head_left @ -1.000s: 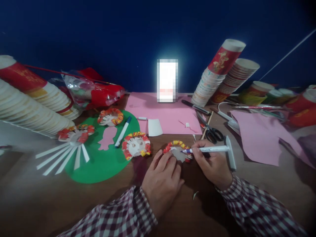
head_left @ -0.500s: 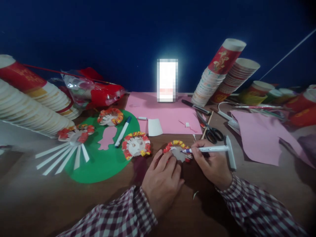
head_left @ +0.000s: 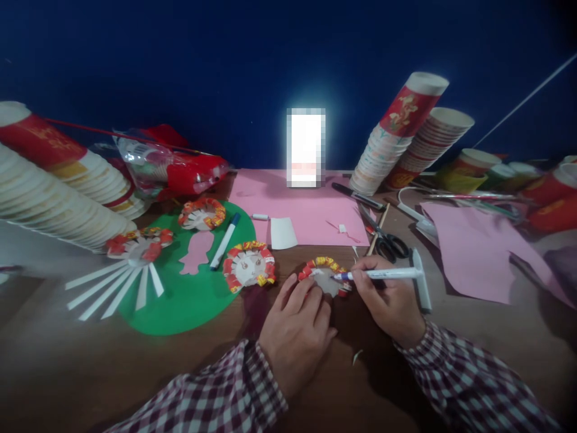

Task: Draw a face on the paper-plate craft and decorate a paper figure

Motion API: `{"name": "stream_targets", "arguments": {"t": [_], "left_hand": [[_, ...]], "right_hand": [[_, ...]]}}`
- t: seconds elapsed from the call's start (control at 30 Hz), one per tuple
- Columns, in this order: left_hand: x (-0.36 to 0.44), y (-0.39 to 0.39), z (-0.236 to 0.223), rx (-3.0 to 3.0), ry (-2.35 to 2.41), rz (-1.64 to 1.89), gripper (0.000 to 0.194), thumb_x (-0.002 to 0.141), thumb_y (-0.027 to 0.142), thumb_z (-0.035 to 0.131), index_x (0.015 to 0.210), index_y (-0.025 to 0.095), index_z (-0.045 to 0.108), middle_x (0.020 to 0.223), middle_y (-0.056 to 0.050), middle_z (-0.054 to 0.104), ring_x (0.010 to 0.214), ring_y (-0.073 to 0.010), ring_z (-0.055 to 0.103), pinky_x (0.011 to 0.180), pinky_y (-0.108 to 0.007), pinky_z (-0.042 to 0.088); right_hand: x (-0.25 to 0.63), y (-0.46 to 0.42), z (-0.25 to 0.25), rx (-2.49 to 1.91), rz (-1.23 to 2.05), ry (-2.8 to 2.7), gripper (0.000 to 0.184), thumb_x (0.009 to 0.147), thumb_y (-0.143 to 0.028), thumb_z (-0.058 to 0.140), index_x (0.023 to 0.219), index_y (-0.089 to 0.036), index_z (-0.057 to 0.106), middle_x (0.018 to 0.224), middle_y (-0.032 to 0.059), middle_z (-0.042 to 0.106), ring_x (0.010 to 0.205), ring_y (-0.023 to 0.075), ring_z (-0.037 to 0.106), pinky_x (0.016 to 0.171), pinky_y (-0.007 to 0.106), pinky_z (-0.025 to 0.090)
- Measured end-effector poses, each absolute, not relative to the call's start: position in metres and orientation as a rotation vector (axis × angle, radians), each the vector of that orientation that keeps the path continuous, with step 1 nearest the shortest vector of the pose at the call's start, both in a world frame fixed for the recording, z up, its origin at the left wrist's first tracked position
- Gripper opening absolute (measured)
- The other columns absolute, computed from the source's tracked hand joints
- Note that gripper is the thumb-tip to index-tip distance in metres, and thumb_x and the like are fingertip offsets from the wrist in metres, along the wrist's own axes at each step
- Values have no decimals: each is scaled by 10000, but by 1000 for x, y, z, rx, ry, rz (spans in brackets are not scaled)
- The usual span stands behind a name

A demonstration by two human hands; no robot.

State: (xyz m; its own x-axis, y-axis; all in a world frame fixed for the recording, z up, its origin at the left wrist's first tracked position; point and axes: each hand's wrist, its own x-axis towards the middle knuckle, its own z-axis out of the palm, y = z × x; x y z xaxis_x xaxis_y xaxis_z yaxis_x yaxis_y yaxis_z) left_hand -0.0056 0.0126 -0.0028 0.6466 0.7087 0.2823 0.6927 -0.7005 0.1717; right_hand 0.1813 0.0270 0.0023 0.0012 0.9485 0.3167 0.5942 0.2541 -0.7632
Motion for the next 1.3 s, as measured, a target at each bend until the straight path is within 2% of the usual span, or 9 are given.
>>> {"name": "stream_targets", "arguments": {"t": [0.8, 1.3], "left_hand": [[-5, 13, -3, 2780, 1190, 521, 328, 837, 379, 565, 1068, 146, 567, 1092, -56, 586, 1157, -236, 446, 1095, -441, 229], [-5, 12, 0, 2779, 1200, 486, 327, 849, 377, 548, 1077, 143, 565, 1104, -61, 579, 1166, -233, 437, 1103, -437, 216]], "right_hand": [[181, 28, 3, -1466, 515, -1751, 83, 869, -233, 512, 814, -201, 563, 707, -3, 588, 648, 141, 557, 616, 268, 419], [180, 28, 5, -1471, 487, -1783, 96, 870, -237, 508, 809, -191, 566, 696, 5, 596, 635, 146, 561, 604, 266, 429]]}}
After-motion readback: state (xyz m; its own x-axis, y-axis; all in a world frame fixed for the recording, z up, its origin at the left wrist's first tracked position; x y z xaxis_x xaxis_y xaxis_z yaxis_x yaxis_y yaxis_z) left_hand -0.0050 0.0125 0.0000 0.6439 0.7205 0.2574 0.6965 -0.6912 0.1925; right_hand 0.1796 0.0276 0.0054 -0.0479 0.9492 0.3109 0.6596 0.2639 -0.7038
